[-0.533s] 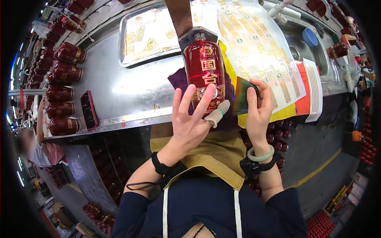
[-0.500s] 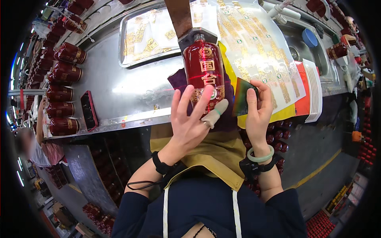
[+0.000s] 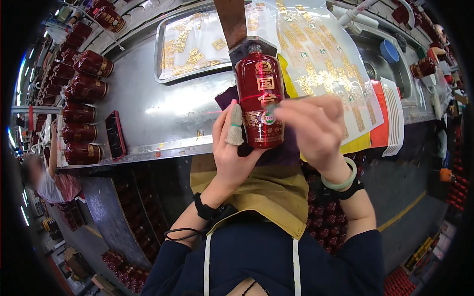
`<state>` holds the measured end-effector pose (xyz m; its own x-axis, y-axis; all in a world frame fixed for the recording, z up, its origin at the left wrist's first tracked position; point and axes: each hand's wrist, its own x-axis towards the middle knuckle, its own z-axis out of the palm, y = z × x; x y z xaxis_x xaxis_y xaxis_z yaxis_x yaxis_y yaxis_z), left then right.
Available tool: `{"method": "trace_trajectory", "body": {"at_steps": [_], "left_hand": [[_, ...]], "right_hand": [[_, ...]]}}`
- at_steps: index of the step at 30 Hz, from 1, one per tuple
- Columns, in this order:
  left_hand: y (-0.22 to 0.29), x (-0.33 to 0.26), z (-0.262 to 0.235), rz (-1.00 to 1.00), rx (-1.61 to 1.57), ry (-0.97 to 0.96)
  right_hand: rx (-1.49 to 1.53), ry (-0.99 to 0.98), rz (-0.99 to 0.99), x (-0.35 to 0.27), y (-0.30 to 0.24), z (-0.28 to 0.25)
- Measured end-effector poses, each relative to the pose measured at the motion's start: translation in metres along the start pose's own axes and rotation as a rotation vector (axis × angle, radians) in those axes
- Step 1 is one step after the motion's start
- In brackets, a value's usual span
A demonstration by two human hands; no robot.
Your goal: Applying labels and decorative bands to red liquor bottles on a production line, using tools to smooth them.
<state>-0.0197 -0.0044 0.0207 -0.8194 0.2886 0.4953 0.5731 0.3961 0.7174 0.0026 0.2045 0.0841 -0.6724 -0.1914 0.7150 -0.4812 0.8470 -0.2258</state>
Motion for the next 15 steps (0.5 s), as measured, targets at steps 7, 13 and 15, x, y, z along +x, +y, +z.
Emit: {"method": "trace_trajectory", "body": {"at_steps": [7,13,15], "left_hand": [[-0.005,0.01,0.0,0.064,-0.025,-0.024],[-0.021,0.002,-0.004,-0.043,-0.176,-0.162],[-0.01,0.006,-0.007,-0.024,-0.139,-0.126]], "right_hand": [[0.084,-0.076,-0.053,0.013,0.0,0.002],[0.227,-0.129,-0.217,-0.01,-0.019,0.003],[0.157,-0.057,-0.043,0.001,-0.003,0.003]]}}
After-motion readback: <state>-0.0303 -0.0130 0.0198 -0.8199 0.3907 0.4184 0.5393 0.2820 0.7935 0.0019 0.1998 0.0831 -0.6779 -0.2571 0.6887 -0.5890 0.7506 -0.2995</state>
